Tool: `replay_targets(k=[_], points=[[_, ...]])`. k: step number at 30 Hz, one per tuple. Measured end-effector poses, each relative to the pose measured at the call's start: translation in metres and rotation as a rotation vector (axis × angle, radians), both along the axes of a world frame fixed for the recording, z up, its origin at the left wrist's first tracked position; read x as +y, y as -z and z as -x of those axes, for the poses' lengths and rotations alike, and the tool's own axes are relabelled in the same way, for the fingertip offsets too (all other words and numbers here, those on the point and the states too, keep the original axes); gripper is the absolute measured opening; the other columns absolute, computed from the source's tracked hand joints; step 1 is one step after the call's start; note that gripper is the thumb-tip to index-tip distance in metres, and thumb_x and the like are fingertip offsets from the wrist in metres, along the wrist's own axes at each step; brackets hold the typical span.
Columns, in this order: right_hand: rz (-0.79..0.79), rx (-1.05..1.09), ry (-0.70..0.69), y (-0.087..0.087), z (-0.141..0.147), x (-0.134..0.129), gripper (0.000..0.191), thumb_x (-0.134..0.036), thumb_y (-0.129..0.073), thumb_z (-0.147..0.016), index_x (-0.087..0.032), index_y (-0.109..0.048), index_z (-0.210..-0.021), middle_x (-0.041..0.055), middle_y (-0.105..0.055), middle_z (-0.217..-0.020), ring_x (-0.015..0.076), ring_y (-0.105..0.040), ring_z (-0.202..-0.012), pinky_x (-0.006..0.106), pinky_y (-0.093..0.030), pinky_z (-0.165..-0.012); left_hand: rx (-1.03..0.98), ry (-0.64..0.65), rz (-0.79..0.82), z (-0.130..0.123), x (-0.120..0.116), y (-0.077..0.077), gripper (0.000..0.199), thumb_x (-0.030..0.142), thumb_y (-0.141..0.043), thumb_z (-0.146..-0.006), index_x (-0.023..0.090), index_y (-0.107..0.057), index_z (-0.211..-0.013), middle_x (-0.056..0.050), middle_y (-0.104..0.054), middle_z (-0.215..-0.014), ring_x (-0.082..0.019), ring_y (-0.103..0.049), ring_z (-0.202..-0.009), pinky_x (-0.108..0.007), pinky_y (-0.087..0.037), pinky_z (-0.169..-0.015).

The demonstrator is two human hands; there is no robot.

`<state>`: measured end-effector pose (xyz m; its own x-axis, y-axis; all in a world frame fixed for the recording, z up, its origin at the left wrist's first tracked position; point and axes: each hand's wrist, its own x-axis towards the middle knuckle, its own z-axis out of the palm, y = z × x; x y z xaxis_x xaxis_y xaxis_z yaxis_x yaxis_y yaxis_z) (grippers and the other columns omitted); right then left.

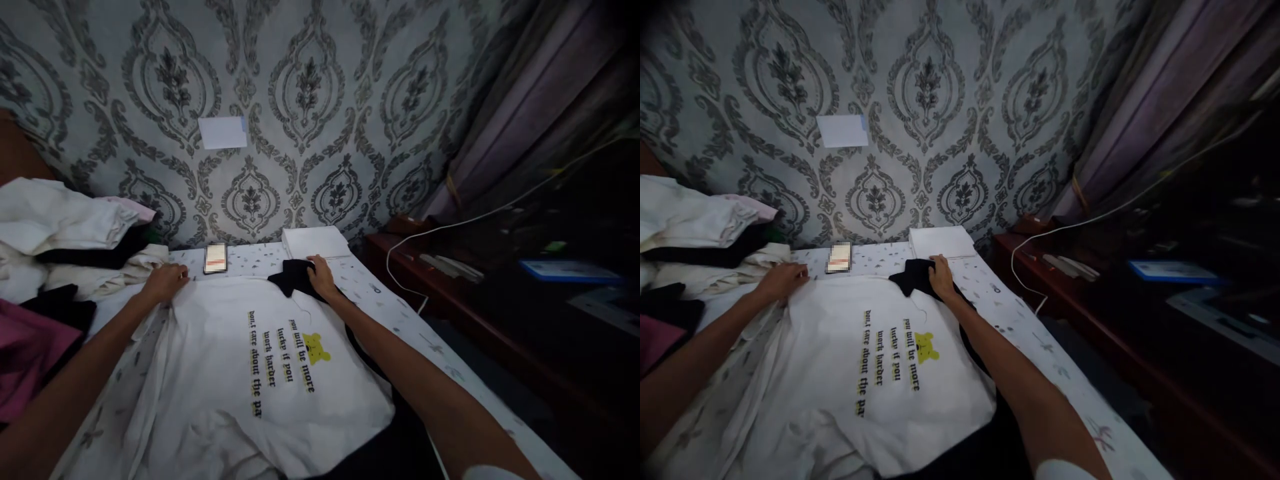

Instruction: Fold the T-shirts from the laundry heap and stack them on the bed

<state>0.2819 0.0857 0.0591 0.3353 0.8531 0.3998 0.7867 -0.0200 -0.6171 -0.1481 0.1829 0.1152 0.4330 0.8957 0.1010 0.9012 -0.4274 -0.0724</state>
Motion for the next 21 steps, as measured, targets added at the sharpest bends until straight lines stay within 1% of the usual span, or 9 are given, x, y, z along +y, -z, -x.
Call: replay_targets(k=[2,4,7,10,11,13,16,19,21], points=[[0.043,0.012,0.029,0.011,-0.007,-0.002,0.039,-0.017,-0.047,-0.083,-0.017,-0.059,-0.120,0.0145,-0.059,-0.126,0.0260,-0.054,-0.121,0.042,-0.041,-0.106,-0.101,-0.006,0.094,0.011,0.006,0.013,0.034,0.040,-0.041,-0.083,0.019,-0.067,-0.090,-0.011,-0.073,-0.099,-0.026,-0.065,-0.095,-0.033,-0.046,-0.078],[0.086,0.028,0.067,0.017,-0.016,-0.002,0.039,-0.022,-0.049,-0.085,-0.014,-0.058,-0.122,0.0177,-0.058,-0.126,0.0282,-0.056,-0.115,0.044,-0.042,-0.104,-0.210,-0.012,0.197,0.020,0.010,0.017,0.041,0.048,-0.040,-0.081,0.019,-0.068,-0.092,-0.009,-0.073,-0.094,-0.026,-0.066,-0.091,-0.031,-0.047,-0.076],[0.143,0.058,0.106,0.017,-0.024,0.005,0.036,-0.029,-0.060,-0.079,-0.013,-0.062,-0.112,0.0186,-0.060,-0.119,0.0324,-0.056,-0.112,0.046,-0.042,-0.101,-0.340,-0.019,0.351,0.025,0.014,0.012,0.049,0.061,-0.049,-0.071,0.019,-0.068,-0.087,-0.006,-0.070,-0.079,-0.027,-0.065,-0.083,-0.031,-0.047,-0.070],[0.174,0.113,0.104,0.015,-0.023,0.018,0.025,-0.028,-0.070,-0.068,-0.018,-0.064,-0.090,0.0136,-0.065,-0.104,0.0336,-0.056,-0.109,0.045,-0.043,-0.096,-0.454,-0.011,0.450,0.023,0.010,0.001,0.044,0.061,-0.064,-0.058,0.020,-0.064,-0.073,-0.004,-0.065,-0.072,-0.027,-0.063,-0.079,-0.030,-0.046,-0.068],[0.175,0.140,0.095,0.015,-0.022,0.021,0.021,-0.026,-0.071,-0.065,-0.019,-0.063,-0.083,0.0110,-0.066,-0.098,0.0321,-0.058,-0.106,0.043,-0.044,-0.093,-0.505,-0.017,0.459,0.023,0.008,-0.002,0.043,0.061,-0.066,-0.056,0.021,-0.062,-0.071,-0.003,-0.064,-0.071,-0.026,-0.062,-0.078,-0.030,-0.046,-0.066],[0.162,0.207,0.066,0.013,-0.019,0.026,0.017,-0.022,-0.069,-0.061,-0.021,-0.057,-0.073,0.0052,-0.064,-0.084,0.0274,-0.060,-0.096,0.038,-0.046,-0.086,-0.612,-0.028,0.447,0.023,0.001,-0.009,0.045,0.063,-0.067,-0.058,0.021,-0.058,-0.071,-0.001,-0.060,-0.069,-0.022,-0.059,-0.072,-0.028,-0.044,-0.063],[0.102,0.332,0.003,0.006,-0.022,0.028,0.019,-0.024,-0.065,-0.062,-0.023,-0.048,-0.069,-0.0020,-0.057,-0.068,0.0201,-0.059,-0.077,0.031,-0.048,-0.071,-0.822,-0.019,0.457,0.026,-0.006,-0.018,0.050,0.065,-0.070,-0.059,0.021,-0.049,-0.071,0.004,-0.052,-0.065,-0.015,-0.051,-0.062,-0.024,-0.040,-0.058],[0.014,0.443,-0.033,-0.007,-0.035,0.031,0.022,-0.027,-0.062,-0.064,-0.024,-0.042,-0.072,-0.0047,-0.055,-0.065,0.0162,-0.057,-0.066,0.027,-0.047,-0.062,-0.964,-0.027,0.454,0.027,-0.004,-0.028,0.053,0.063,-0.076,-0.056,0.021,-0.047,-0.072,0.006,-0.050,-0.064,-0.012,-0.046,-0.058,-0.023,-0.036,-0.055],[-0.095,0.506,-0.026,-0.016,-0.047,0.037,0.024,-0.025,-0.060,-0.062,-0.024,-0.039,-0.073,-0.0043,-0.058,-0.068,0.0155,-0.058,-0.066,0.026,-0.048,-0.062,-0.967,-0.055,0.385,0.026,0.003,-0.032,0.051,0.063,-0.074,-0.059,0.022,-0.049,-0.074,0.006,-0.050,-0.065,-0.012,-0.046,-0.057,-0.023,-0.034,-0.055]])
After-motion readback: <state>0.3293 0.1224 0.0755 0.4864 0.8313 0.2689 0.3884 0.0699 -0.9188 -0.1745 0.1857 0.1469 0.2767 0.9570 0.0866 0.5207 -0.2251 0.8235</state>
